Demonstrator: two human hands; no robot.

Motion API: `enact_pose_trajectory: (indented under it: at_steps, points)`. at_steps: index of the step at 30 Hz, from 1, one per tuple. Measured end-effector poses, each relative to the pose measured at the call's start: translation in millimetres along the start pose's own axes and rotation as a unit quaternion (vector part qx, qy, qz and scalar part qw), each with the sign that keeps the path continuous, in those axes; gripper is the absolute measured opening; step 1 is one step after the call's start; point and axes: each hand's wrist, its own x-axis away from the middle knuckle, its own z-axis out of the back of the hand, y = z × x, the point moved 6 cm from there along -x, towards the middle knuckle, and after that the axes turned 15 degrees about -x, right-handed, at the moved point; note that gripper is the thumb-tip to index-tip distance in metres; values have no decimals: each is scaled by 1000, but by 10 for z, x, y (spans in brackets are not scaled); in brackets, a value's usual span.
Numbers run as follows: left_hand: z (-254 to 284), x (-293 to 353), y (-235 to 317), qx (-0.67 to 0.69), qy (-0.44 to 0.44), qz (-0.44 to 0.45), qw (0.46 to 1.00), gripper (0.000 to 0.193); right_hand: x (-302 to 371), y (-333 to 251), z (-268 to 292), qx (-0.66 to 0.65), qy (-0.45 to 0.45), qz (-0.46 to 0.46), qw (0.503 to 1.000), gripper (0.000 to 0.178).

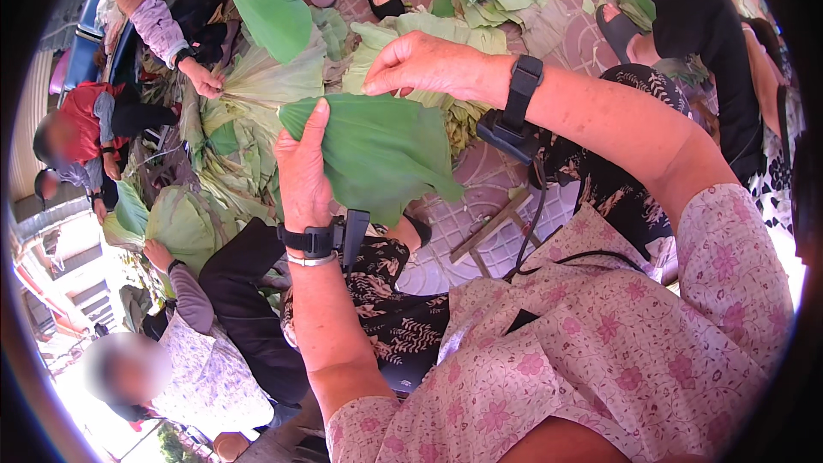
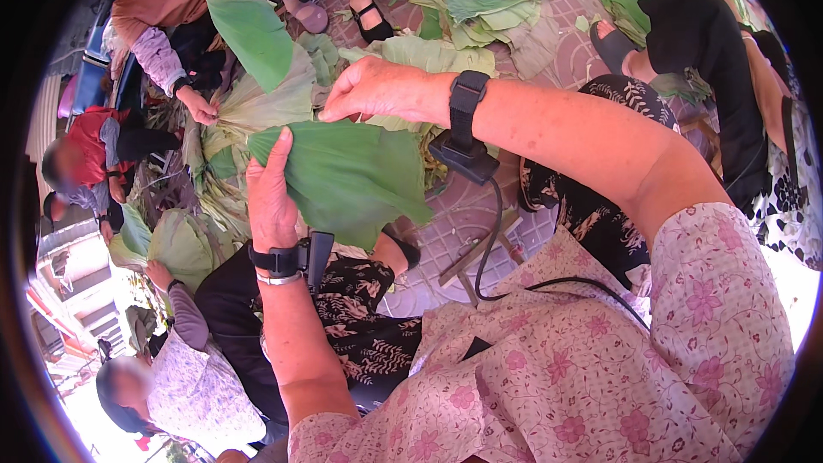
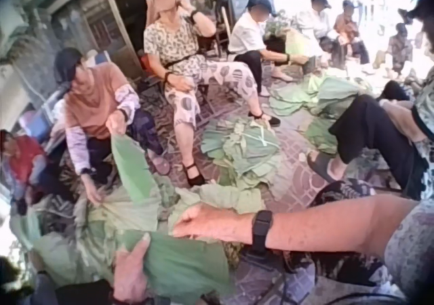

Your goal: The person sits on a tiled floor and repeatedly picks up large green leaves, folds them, and places them into a growing stack. Other people are seated nearby doing similar work with leaves.

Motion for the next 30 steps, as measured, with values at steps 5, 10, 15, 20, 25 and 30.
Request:
enact_pose_trajectory:
  at_steps: [5, 10, 15, 20, 25, 30]
  points:
    - [6, -42, -78, -25, -15, -7, 1000, 17, -17, 32, 0, 27, 3, 19, 999, 18]
    - [-53, -15, -80, -23, -10, -12, 1000, 12, -10, 82, 42, 97, 54, -6, 994, 15]
    - [-29, -31, -66, -14, 3, -12, 1000, 12, -55, 264, 300, -8, 121, -73, 990, 17]
    - [115, -66, -77, -69, 11, -20, 997, 14, -46, 261, 228, 202, -70, -134, 968, 19]
    - [100, -38, -65, -77, 7, -21, 997, 14, 36, 84, -30, 270, -100, -71, 955, 18]
    - [26, -37, -88, -87, 13, -6, 996, 13, 5, 134, 61, 194, -49, -26, 979, 18]
